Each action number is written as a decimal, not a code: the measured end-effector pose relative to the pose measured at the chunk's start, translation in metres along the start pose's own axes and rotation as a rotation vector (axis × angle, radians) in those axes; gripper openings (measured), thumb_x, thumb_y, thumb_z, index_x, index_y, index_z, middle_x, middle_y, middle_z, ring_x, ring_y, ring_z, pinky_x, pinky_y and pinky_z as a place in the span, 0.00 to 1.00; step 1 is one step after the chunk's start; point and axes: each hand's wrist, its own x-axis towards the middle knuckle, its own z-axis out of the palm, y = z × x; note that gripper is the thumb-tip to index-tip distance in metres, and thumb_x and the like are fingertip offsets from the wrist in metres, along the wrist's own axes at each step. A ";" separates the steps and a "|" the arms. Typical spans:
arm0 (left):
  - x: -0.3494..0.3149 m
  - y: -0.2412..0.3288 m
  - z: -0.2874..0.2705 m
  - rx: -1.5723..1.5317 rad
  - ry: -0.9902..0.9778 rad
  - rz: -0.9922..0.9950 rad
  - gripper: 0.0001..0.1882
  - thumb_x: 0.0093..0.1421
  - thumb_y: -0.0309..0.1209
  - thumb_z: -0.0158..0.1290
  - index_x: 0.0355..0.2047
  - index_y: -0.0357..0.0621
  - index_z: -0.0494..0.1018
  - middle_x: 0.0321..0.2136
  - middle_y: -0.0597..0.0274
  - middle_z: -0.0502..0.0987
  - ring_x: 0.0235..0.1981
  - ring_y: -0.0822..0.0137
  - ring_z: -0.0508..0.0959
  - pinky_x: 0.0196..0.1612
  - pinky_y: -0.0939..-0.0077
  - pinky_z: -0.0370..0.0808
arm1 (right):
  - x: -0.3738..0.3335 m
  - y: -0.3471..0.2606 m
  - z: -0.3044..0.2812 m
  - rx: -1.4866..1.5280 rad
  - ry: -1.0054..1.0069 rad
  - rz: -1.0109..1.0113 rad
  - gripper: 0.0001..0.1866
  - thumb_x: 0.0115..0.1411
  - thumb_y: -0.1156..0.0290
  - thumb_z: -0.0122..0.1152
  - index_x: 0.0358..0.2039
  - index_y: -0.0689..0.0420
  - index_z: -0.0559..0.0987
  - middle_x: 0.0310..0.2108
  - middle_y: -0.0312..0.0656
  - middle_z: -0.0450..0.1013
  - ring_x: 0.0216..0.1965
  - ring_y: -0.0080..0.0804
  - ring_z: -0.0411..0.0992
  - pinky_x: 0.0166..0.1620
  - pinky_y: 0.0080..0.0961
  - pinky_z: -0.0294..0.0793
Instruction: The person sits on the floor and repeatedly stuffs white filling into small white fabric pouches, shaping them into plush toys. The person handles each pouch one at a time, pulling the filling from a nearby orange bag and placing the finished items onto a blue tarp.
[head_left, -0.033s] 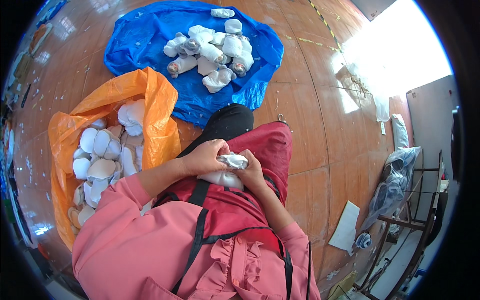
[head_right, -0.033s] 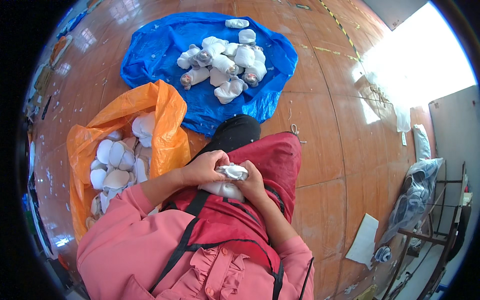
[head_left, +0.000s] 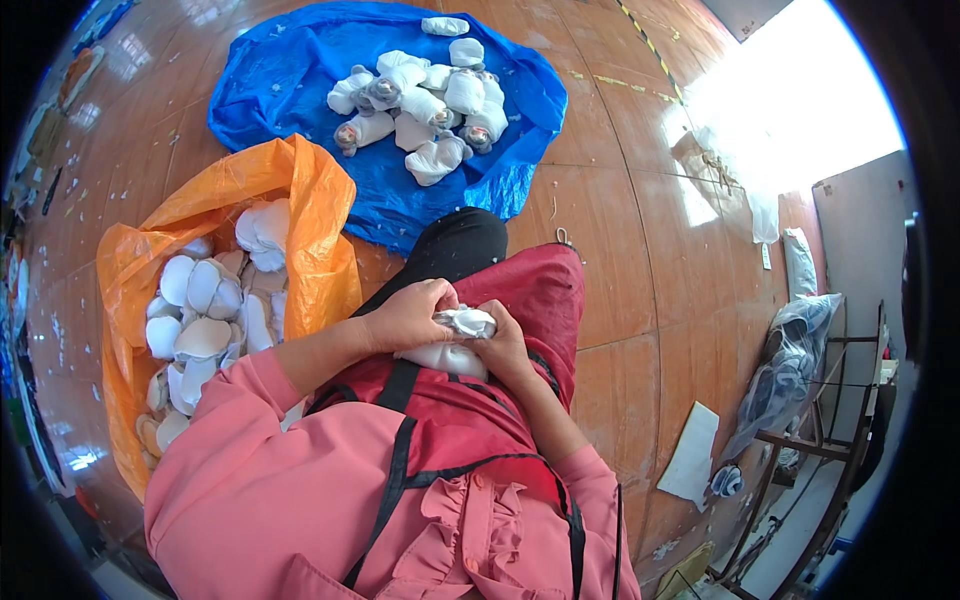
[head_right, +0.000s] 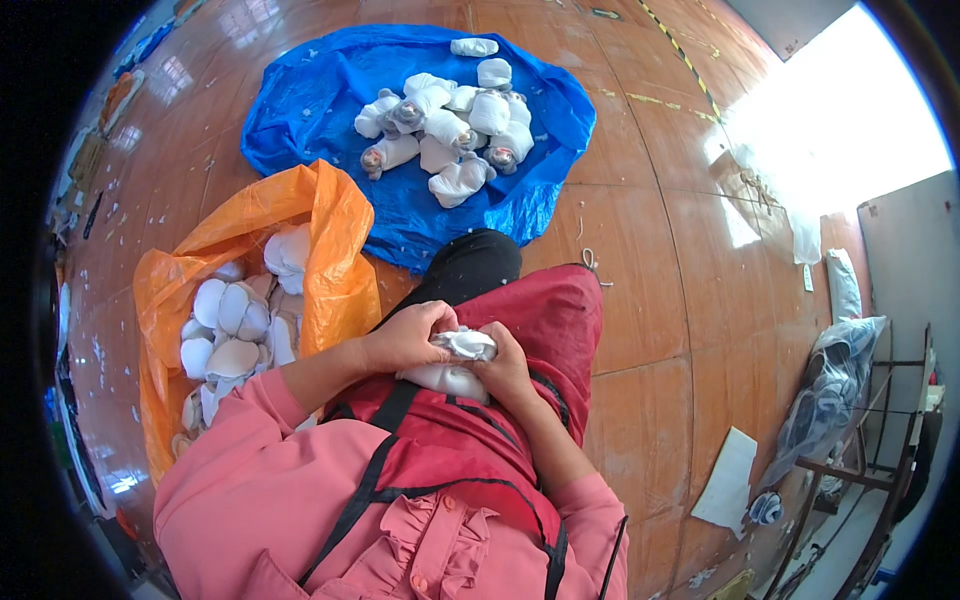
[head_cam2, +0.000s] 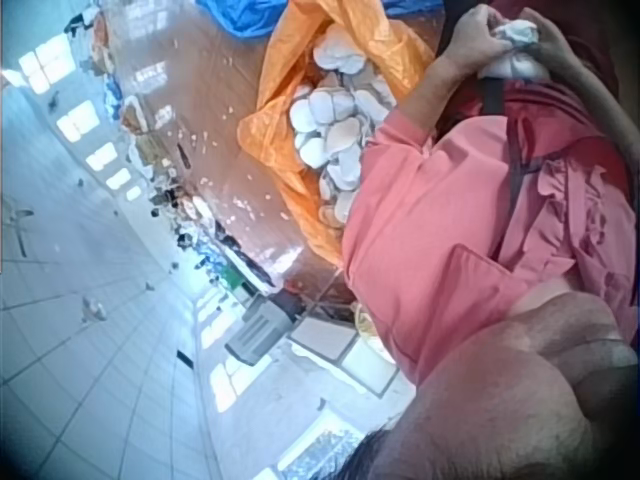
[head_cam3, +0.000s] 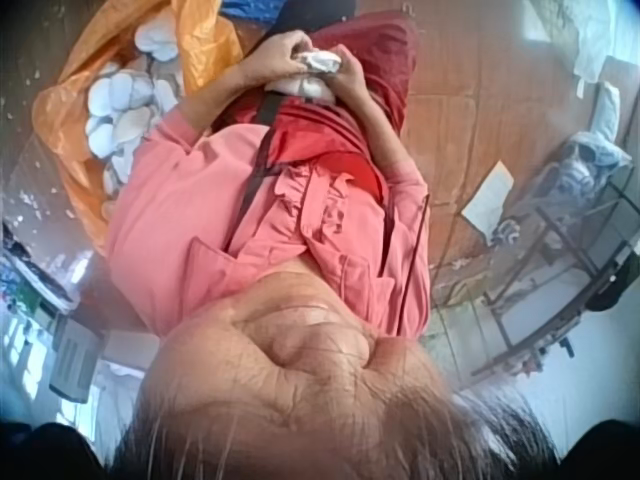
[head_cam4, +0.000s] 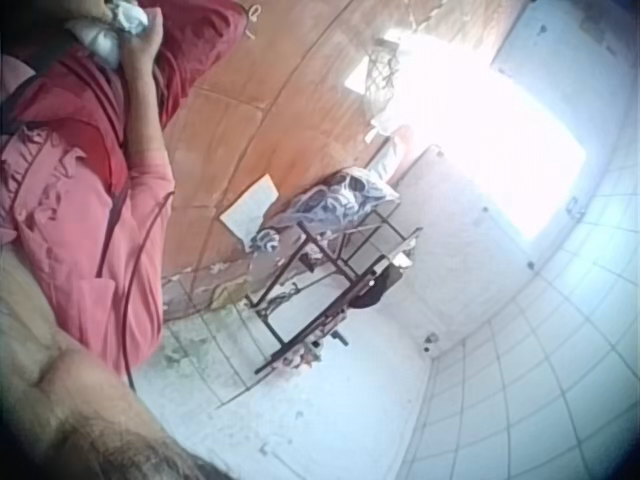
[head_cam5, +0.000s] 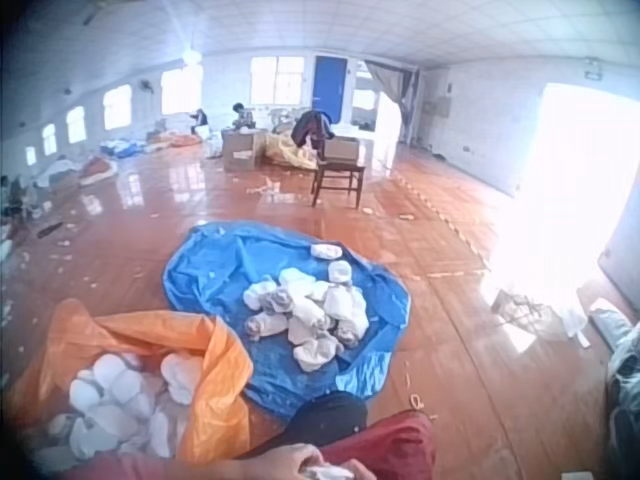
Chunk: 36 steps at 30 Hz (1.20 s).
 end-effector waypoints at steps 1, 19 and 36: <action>-0.001 0.000 0.000 0.012 0.006 -0.015 0.22 0.47 0.36 0.68 0.37 0.39 0.72 0.31 0.54 0.76 0.33 0.60 0.77 0.39 0.70 0.73 | -0.001 -0.002 -0.001 -0.013 -0.015 -0.002 0.18 0.47 0.73 0.74 0.35 0.58 0.74 0.30 0.35 0.72 0.32 0.23 0.70 0.37 0.22 0.71; -0.019 -0.002 0.015 0.199 0.152 0.170 0.13 0.44 0.23 0.59 0.29 0.40 0.66 0.29 0.51 0.70 0.32 0.49 0.73 0.34 0.59 0.70 | -0.012 -0.010 -0.033 0.409 -0.280 0.017 0.09 0.55 0.75 0.68 0.37 0.59 0.80 0.39 0.33 0.68 0.44 0.26 0.66 0.51 0.22 0.65; -0.017 -0.007 0.016 0.233 0.131 0.240 0.11 0.42 0.19 0.55 0.29 0.40 0.71 0.30 0.52 0.71 0.35 0.51 0.73 0.38 0.61 0.70 | -0.007 -0.036 -0.027 -0.279 -0.232 -0.253 0.23 0.45 0.74 0.72 0.45 0.53 0.80 0.30 0.35 0.67 0.35 0.30 0.66 0.42 0.25 0.67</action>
